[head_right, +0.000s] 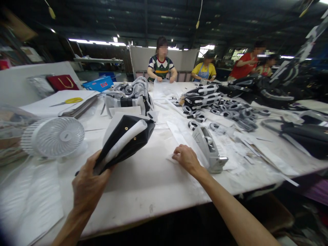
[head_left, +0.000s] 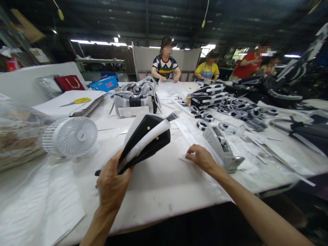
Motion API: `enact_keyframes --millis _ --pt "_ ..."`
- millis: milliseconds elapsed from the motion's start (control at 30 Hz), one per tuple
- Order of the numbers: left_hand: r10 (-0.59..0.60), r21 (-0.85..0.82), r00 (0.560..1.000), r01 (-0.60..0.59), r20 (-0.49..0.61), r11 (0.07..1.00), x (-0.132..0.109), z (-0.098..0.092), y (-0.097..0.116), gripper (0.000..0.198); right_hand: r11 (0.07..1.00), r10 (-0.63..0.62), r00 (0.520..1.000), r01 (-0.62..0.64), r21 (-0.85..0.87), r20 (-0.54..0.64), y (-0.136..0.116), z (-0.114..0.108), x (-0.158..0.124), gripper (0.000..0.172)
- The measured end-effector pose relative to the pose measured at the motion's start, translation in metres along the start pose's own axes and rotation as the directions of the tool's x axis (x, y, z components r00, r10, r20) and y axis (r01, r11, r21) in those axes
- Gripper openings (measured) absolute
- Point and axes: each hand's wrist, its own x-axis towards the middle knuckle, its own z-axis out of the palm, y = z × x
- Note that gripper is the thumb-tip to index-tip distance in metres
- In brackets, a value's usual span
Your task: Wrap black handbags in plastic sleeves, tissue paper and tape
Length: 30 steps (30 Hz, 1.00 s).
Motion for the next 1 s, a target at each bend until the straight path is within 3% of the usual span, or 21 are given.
enact_keyframes --millis 67,167,233,300,367,433,467,533,600,767,900,1000 --pt "0.003 0.0 1.0 -0.003 0.0 1.0 0.0 0.0 -0.001 0.048 0.998 -0.008 0.981 0.02 0.059 -0.194 0.0 -0.012 0.003 0.006" --pt "0.011 -0.005 1.0 -0.011 -0.01 1.0 0.0 0.001 -0.001 0.049 0.982 -0.007 0.874 0.099 0.163 -0.485 -0.009 -0.03 0.004 0.013" --pt "0.012 -0.009 1.0 -0.012 -0.015 1.0 0.0 0.002 -0.001 0.049 0.964 -0.035 0.818 0.18 0.198 -0.574 -0.019 -0.032 -0.003 0.015" --pt "0.008 -0.011 1.0 -0.009 -0.014 1.0 0.001 0.002 0.0 0.047 0.938 -0.18 0.863 0.295 0.183 -0.472 -0.029 -0.024 -0.016 0.014" --pt "0.003 -0.011 1.0 -0.004 -0.013 1.0 0.001 0.002 0.0 0.046 0.899 -0.37 0.909 0.403 0.172 -0.194 -0.036 -0.012 -0.032 0.013" --pt "-0.003 -0.015 1.0 0.003 -0.004 1.0 0.001 0.001 0.001 0.047 0.892 -0.41 0.912 0.403 0.205 -0.009 -0.038 -0.004 -0.044 0.012" --pt "-0.006 -0.016 1.0 0.006 0.0 1.0 0.001 0.001 0.001 0.048 0.904 -0.366 0.931 0.358 0.233 -0.013 -0.037 -0.002 -0.046 0.01" --pt "-0.016 -0.012 1.0 0.016 0.004 1.0 0.0 0.001 0.001 0.049 0.923 -0.222 0.966 0.253 0.292 -0.135 -0.031 -0.004 -0.044 0.007" --pt "-0.017 -0.001 1.0 0.017 -0.001 1.0 0.0 0.001 0.001 0.049 0.939 -0.106 0.971 0.169 0.301 -0.215 -0.022 -0.006 -0.037 0.011" --pt "0.027 -0.009 0.999 -0.027 -0.018 1.0 0.0 0.002 0.001 0.048 0.983 0.086 0.995 -0.076 0.167 -0.055 -0.003 0.008 -0.023 0.017" --pt "0.013 0.0 1.0 -0.013 -0.012 1.0 0.0 0.002 0.0 0.047 0.989 0.086 0.996 -0.084 0.121 -0.011 0.0 0.024 -0.025 0.01" --pt "0.023 0.001 1.0 -0.023 -0.013 1.0 -0.001 0.003 -0.001 0.048 0.964 0.141 0.99 -0.137 0.23 -0.002 0.004 0.024 -0.023 0.014"
